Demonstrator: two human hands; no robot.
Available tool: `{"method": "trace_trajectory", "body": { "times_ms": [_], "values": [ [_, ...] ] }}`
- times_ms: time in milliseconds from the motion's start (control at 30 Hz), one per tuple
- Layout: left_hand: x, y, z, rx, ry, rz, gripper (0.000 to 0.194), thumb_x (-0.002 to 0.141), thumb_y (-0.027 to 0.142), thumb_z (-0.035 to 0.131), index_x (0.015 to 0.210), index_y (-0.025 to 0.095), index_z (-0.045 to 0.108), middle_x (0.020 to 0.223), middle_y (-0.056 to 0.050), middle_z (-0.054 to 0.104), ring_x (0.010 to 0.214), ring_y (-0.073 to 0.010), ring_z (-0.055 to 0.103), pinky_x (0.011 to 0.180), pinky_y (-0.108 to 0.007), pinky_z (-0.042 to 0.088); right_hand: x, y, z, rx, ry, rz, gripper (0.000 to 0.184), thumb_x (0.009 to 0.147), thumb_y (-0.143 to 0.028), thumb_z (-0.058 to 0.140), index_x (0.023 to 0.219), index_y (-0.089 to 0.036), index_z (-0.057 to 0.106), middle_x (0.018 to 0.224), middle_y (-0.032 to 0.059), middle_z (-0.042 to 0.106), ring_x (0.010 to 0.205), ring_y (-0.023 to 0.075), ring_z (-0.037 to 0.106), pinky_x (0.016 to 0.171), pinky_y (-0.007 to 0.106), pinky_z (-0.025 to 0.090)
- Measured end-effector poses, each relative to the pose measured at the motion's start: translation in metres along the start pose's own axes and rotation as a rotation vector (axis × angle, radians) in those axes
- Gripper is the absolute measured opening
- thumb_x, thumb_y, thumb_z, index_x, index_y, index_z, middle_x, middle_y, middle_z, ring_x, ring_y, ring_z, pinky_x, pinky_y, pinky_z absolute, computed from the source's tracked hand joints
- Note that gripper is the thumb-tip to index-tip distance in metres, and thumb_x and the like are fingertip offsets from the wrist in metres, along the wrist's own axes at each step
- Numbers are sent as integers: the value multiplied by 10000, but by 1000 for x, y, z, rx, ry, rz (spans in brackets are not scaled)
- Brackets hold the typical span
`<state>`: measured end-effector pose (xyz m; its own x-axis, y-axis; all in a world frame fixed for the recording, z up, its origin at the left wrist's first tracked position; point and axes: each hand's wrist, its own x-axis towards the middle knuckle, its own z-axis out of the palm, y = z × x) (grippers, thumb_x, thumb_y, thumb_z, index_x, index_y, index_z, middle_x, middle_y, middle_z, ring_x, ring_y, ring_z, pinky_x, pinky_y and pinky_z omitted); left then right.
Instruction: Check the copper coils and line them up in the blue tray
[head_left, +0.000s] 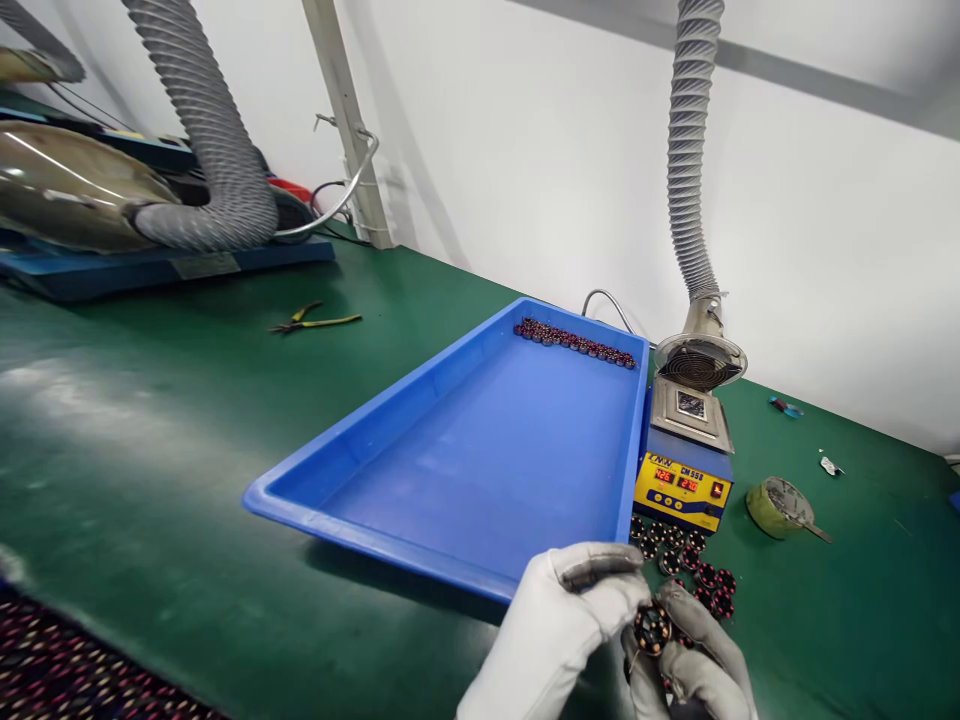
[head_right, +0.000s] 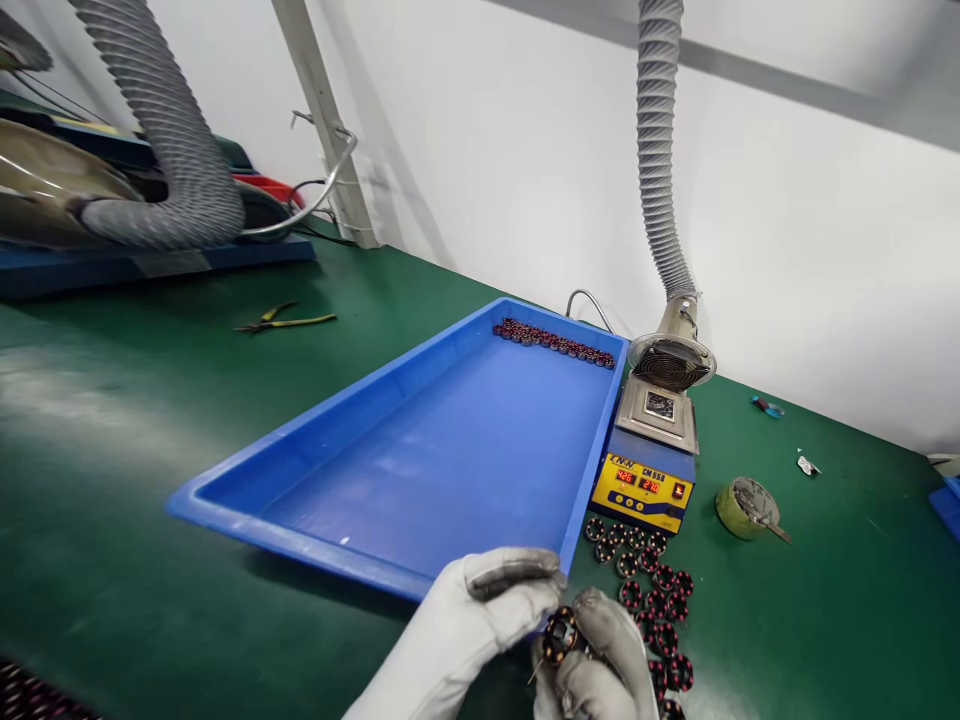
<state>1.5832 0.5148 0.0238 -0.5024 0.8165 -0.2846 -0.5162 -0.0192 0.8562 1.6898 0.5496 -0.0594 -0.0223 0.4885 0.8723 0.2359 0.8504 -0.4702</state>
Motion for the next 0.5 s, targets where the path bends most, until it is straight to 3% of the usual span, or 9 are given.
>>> {"method": "trace_trajectory", "body": {
  "times_ms": [133,267,333,500],
  "values": [
    [13,-6,-6,-168,145,113,287,460,253,726,720,140,685,750,-68,692,732,-194,629,702,-236,490,-1,1,0,8,-8,35,204,667,-79,673,759,-221,560,954,19,613,845,177,625,684,279,540],
    [11,-11,-6,-104,-58,-39,301,410,204,719,698,126,683,676,-65,677,653,-195,614,617,-248,484,-3,2,0,45,-31,59,189,675,-92,679,749,-217,557,962,24,631,865,183,631,675,261,536],
    [8,-11,-3,-39,-91,-80,273,441,211,710,696,118,684,669,-60,671,637,-182,597,601,-243,472,-4,1,0,52,-47,83,168,687,-113,678,759,-215,565,967,41,635,884,205,630,686,292,538],
    [13,-8,-11,-138,97,82,310,482,262,734,753,121,678,718,-61,685,697,-186,622,675,-227,493,-2,-3,1,96,-56,190,213,660,-115,722,777,-199,565,911,62,661,829,211,652,657,290,541]
  ]
}}
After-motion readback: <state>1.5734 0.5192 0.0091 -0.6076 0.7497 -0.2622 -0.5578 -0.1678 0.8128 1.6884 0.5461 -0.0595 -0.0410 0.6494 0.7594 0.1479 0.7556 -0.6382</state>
